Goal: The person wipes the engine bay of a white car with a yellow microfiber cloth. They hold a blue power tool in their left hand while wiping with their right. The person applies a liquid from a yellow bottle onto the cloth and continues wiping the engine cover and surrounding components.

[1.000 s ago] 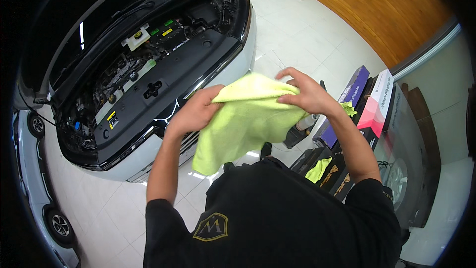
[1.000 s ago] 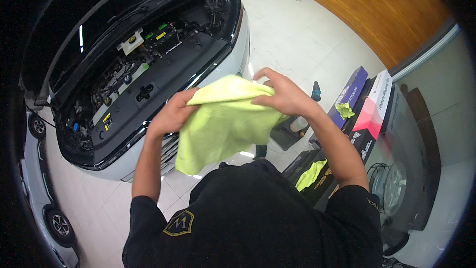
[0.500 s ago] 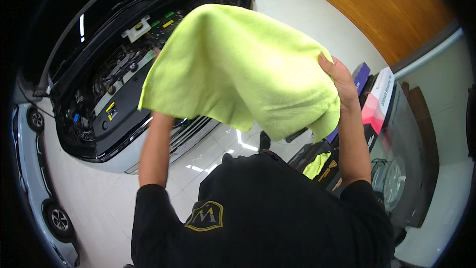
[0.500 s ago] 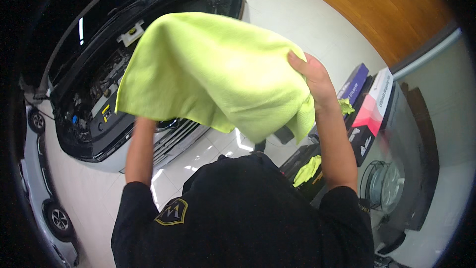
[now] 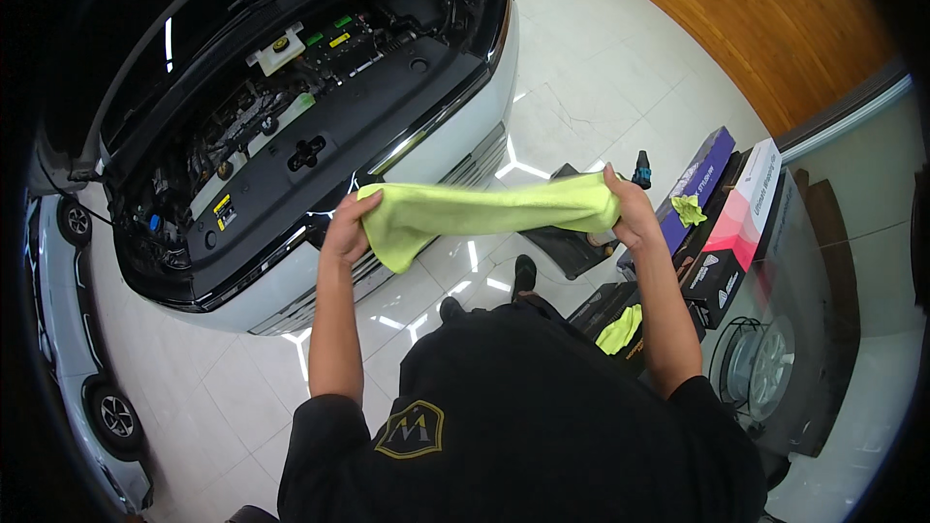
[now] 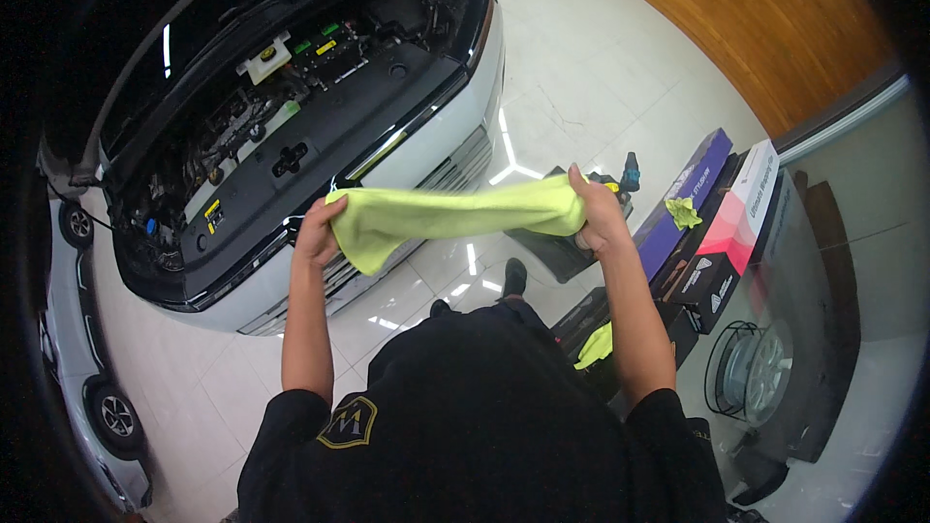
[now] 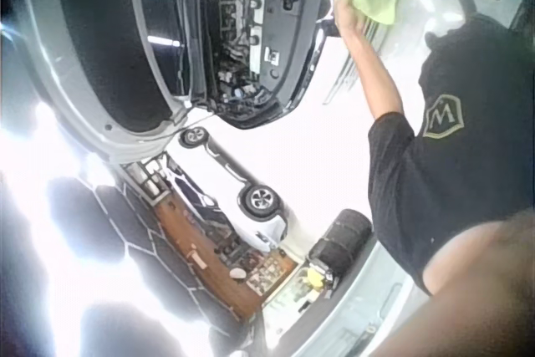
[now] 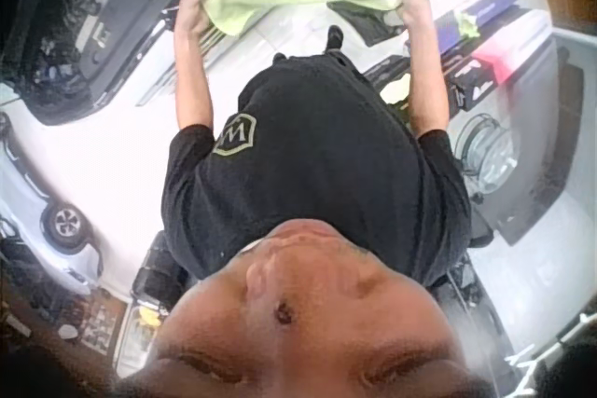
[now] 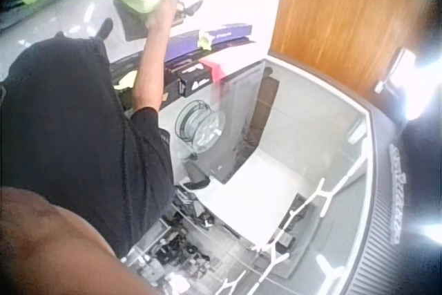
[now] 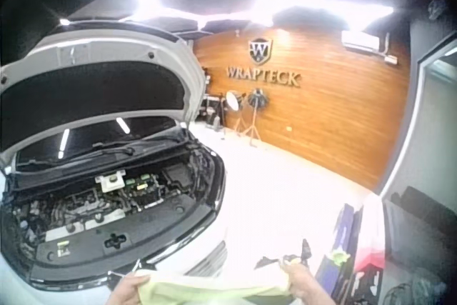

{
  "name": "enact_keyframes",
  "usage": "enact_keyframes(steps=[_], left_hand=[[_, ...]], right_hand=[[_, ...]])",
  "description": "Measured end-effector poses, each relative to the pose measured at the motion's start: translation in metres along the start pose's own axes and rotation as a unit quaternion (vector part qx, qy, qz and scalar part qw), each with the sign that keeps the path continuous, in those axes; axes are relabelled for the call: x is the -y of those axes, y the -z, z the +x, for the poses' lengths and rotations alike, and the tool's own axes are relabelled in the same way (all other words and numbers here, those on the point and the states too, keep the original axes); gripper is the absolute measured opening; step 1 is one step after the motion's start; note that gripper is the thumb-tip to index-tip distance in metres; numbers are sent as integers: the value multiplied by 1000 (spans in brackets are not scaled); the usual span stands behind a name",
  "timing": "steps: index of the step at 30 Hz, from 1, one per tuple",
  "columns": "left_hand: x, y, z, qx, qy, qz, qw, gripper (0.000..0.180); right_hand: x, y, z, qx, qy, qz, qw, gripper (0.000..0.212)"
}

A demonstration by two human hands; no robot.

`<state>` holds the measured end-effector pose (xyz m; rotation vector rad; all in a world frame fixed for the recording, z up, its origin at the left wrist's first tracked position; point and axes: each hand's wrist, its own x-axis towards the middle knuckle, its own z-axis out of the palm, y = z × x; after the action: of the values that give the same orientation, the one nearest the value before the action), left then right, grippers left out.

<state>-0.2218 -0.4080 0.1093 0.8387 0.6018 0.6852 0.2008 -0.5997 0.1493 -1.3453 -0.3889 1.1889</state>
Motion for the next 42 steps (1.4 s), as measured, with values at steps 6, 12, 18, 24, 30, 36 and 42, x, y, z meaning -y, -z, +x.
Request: enact_keyframes(steps=[6,12,18,24,30,36,42], left_hand=[[-28,-3,-39,32,-35,91,995,33],[-21,-1,-48,-21,-89,115,989,32],[-40,4,-66,-98,-122,297,942,28],[-52,-33,-81,-147,-343,267,888,18],[-88,-79,-93,-216,-480,254,811,16],[-122,-91,-99,-230,-544,169,789,17],[-126,-110,-101,-309,-490,189,793,21]], right_hand=[[38,-23,-14,165,21,153,974,55],[-20,-7,-14,128,1,102,987,41],[34,-38,-26,127,218,90,963,28],[83,-63,-35,-13,345,-42,938,19],[130,-75,-40,-80,335,-215,914,25],[166,-104,-68,31,442,-18,896,38],[144,-107,-69,-118,609,9,784,34]])
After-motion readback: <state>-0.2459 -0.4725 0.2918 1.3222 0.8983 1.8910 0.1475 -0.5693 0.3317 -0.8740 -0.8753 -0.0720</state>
